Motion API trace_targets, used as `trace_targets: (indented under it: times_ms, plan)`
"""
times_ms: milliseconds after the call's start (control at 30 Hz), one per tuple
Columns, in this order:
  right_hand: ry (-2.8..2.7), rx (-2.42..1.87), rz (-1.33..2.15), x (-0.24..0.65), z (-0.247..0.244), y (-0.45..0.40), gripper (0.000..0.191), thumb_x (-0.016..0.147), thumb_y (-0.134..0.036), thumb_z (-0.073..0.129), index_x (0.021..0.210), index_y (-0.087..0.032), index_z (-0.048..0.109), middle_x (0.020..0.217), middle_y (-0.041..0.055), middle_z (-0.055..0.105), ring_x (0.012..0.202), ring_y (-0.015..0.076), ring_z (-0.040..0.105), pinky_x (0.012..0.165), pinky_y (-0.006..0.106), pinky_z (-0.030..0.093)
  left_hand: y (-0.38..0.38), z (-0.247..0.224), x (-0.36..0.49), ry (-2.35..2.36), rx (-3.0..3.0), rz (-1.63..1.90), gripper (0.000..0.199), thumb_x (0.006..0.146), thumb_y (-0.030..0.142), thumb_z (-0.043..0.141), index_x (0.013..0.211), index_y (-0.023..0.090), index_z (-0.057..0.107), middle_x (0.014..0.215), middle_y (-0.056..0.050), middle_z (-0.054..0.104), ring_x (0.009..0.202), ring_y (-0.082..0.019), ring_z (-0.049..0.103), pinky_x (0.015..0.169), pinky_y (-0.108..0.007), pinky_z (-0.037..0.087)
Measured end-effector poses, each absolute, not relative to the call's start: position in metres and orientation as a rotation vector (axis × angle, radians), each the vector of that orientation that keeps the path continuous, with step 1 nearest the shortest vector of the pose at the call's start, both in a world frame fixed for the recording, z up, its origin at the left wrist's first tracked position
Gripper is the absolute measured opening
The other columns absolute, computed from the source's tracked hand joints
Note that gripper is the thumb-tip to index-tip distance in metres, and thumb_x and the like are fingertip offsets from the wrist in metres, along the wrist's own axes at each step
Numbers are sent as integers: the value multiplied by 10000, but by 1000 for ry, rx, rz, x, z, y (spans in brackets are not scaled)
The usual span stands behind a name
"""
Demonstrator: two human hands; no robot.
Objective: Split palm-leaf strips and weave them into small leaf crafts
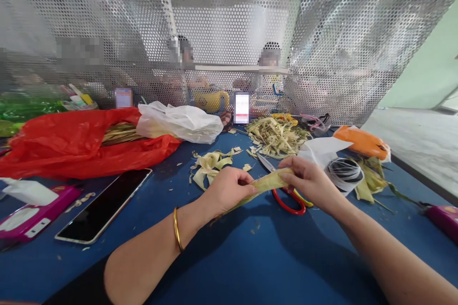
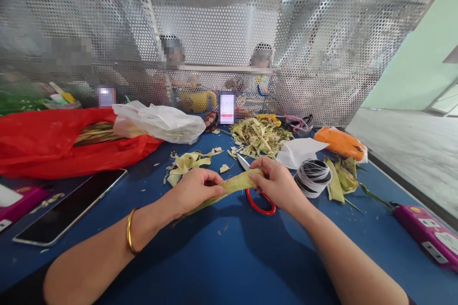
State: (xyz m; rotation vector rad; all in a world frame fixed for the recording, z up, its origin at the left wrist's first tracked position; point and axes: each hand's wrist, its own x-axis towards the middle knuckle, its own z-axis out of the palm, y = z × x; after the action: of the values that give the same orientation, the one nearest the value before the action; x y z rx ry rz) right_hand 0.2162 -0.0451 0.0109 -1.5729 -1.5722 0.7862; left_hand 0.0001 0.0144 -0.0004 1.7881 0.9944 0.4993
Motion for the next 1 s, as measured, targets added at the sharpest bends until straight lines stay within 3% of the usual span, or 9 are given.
trace_targets:
  times_ms: [67,167,333,467,567,633,700,833,1000]
  plan:
    - [-1761,-1591,761,218,16,-46,253,795,-355,618,996,-202,640,706,-2,629,640,164,584,592,270,440,15,-1,-1,973,1913,482,137,694,292,647,728,176,711,639,15,634,584,-121,528,523,-219,344]
    - [-2010,-1518,709,211,21,-51,177,825,-337,618,914,-201,688,822,26,667,738,162,593,660,261,435,13,0,-1,899,2032,420,141,727,294,630,767,195,722,665,19,661,589,-122,550,514,-214,349]
    - [-2144,-1396,609,194,9,-54,162,858,-285,581,768,-192,678,719,9,629,694,141,549,643,253,382,8,1,0,821,2286,463,78,751,250,655,772,223,725,682,28,688,625,-136,605,571,-223,404]
    - [-1681,-1496,863,195,3,-50,239,820,-388,595,718,-174,626,631,-14,559,578,113,462,533,237,326,0,9,-2,895,2476,1254,213,804,181,625,1003,223,691,990,-43,706,926,-192,628,840,-300,458]
    - [-1378,-1428,986,194,7,-50,282,759,-448,656,744,-170,606,626,-26,543,539,95,416,492,226,293,-7,14,-3,891,2291,1663,63,835,238,622,824,192,664,848,-42,678,832,-165,609,815,-289,469]
    - [-1275,-1386,1002,190,9,-52,310,732,-467,686,754,-169,603,607,-34,525,520,87,393,473,222,271,-11,11,0,960,2106,1529,192,832,309,637,687,186,610,681,-8,626,660,-133,568,673,-249,470]
    - [-1244,-1365,980,185,8,-55,326,731,-481,692,760,-166,610,599,-36,512,522,88,390,473,222,272,-13,3,6,987,1883,1240,247,794,389,673,674,184,607,629,7,613,580,-121,546,577,-232,455]
    - [-1290,-1368,963,175,1,-59,335,759,-497,671,783,-167,617,606,-33,509,534,94,400,485,227,293,-10,-11,18,806,1451,956,216,755,371,695,854,180,670,796,-19,698,716,-163,633,683,-276,518]
    - [-1299,-1332,1084,170,-1,-60,351,740,-502,691,809,-168,609,682,-2,588,625,127,496,567,250,382,-10,-5,19,794,1322,841,130,775,296,642,763,166,655,728,-7,666,679,-154,612,684,-286,519]
